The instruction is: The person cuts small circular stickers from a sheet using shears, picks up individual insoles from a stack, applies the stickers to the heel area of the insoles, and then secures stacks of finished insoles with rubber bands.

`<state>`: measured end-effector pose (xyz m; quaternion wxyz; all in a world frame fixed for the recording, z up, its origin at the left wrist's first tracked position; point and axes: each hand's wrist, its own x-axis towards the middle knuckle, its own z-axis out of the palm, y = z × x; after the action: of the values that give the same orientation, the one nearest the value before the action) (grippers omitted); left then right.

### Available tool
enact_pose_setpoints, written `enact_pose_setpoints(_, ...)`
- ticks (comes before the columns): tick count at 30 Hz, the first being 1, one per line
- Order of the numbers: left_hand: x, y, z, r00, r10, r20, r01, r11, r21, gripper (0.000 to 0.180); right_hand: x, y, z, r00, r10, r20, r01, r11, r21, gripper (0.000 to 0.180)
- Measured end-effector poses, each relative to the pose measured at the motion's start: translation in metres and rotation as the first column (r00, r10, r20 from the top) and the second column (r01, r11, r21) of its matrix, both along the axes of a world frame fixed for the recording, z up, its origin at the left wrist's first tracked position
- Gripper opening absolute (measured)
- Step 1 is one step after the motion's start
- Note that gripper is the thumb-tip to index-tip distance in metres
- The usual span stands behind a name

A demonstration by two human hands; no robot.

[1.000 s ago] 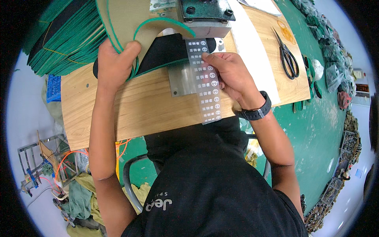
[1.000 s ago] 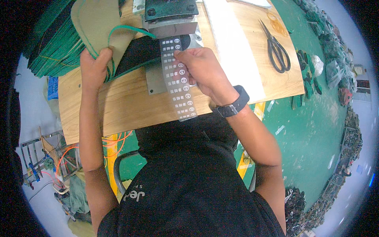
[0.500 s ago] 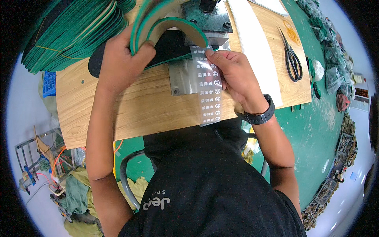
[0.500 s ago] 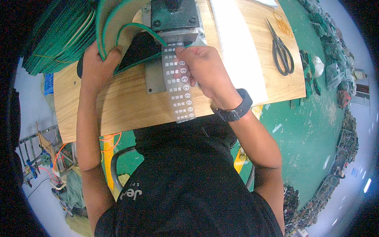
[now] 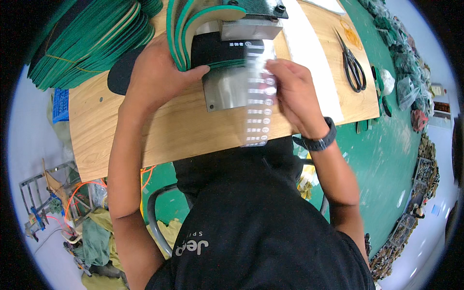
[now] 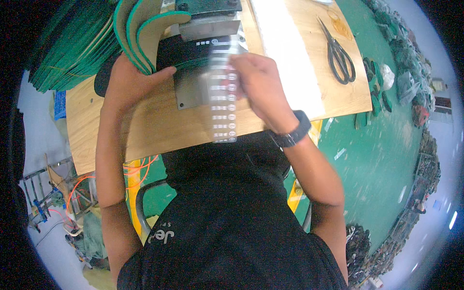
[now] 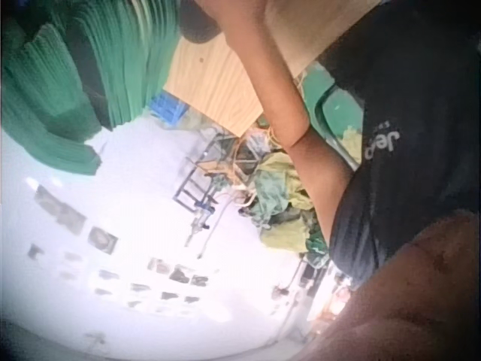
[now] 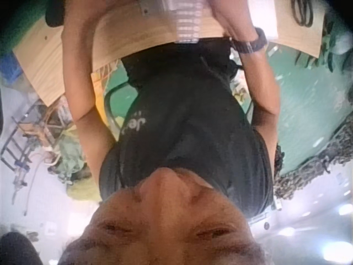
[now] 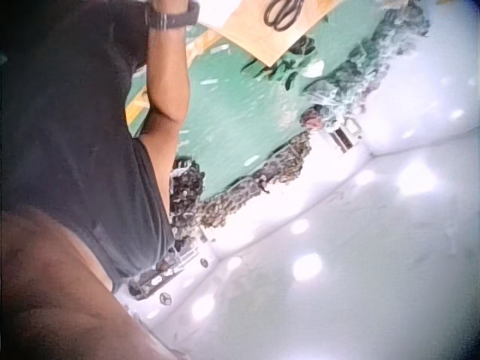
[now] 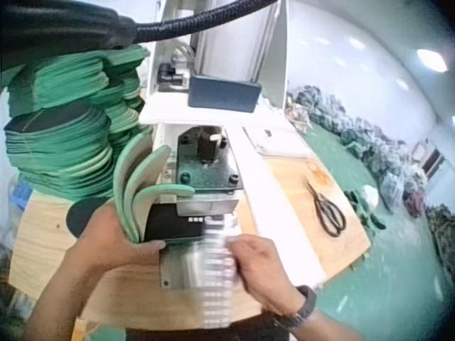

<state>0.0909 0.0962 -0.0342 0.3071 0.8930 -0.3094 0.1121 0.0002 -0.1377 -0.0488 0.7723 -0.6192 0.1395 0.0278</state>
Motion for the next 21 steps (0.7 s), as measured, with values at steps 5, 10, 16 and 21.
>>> enact_pose_setpoints(5,0.0,-0.003,0.013,0.969,0.023,-0.245,-0.094,0.955,-0.282,0.019,-0.009,-0.014,0.004,0.993,-0.121,-0.011,0.122,0.989,0.083,0.018)
enact_pose_setpoints(10,0.002,0.012,0.011,0.945,-0.02,-0.326,-0.165,0.833,-0.529,0.019,0.015,0.007,0.018,0.978,0.143,-0.15,-0.165,0.976,-0.143,0.024)
enact_pose_setpoints(16,0.007,0.013,0.007,0.931,-0.002,-0.364,-0.189,0.852,-0.488,0.02,0.018,0.005,0.017,0.976,0.158,-0.15,-0.186,0.963,-0.193,0.025)
enact_pose_setpoints(21,0.004,0.01,0.007,0.947,-0.023,-0.32,-0.145,0.86,-0.49,0.021,0.018,0.005,0.017,0.978,0.149,-0.149,-0.18,0.959,-0.22,0.026)
